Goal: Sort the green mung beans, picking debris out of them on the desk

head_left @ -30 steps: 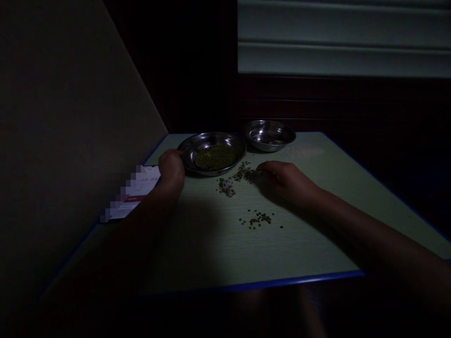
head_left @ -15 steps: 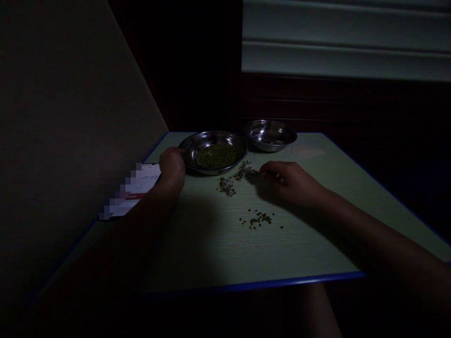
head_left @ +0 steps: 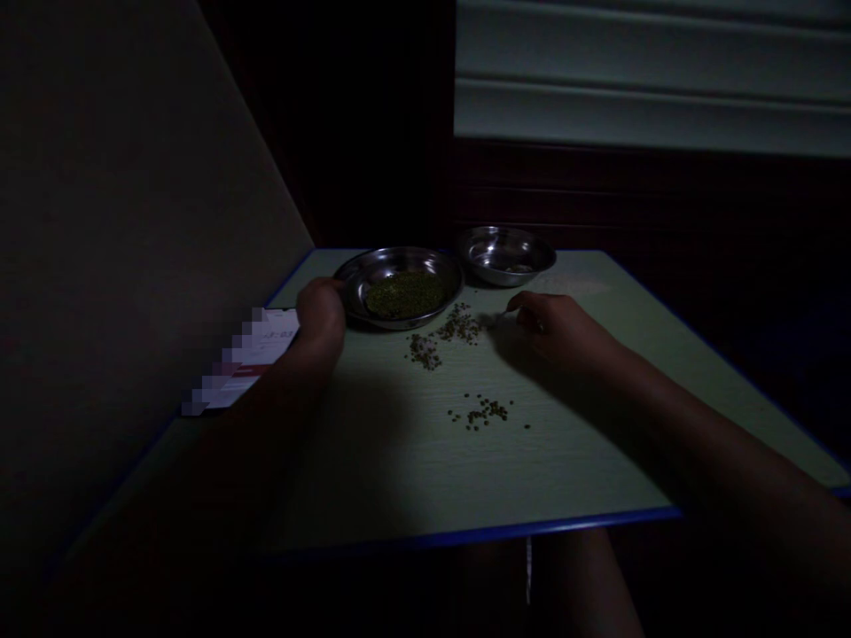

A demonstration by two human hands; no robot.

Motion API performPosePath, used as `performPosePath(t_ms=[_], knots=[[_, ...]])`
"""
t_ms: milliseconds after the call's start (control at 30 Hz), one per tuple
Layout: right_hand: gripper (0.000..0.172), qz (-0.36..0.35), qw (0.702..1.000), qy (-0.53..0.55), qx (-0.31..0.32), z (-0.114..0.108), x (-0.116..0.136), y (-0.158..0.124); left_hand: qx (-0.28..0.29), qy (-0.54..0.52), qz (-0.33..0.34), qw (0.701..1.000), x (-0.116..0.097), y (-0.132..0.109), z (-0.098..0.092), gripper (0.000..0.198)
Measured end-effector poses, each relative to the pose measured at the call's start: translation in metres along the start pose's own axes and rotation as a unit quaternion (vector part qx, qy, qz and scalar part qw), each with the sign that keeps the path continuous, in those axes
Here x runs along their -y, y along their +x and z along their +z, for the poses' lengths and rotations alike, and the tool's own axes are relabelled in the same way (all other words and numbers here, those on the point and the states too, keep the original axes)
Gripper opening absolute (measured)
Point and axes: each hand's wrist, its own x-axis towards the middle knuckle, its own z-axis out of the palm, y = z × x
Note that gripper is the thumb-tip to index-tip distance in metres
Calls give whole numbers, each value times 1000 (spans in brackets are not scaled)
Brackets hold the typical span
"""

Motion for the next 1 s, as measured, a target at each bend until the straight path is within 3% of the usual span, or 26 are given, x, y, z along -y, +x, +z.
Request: performPosePath(t_ms=[167, 500, 1000], knots=[[44, -2, 1000, 5, -18, -2, 0, -1, -8, -52, -68, 996, -10, -10, -2, 22], [50, -64, 997, 51, 3, 12, 16, -10, -4, -37, -50, 998, -8, -9, -2, 23], [36, -74, 995, 66, -19, 16, 21, -10, 4, -30, -39, 999, -8, -10, 0, 22]])
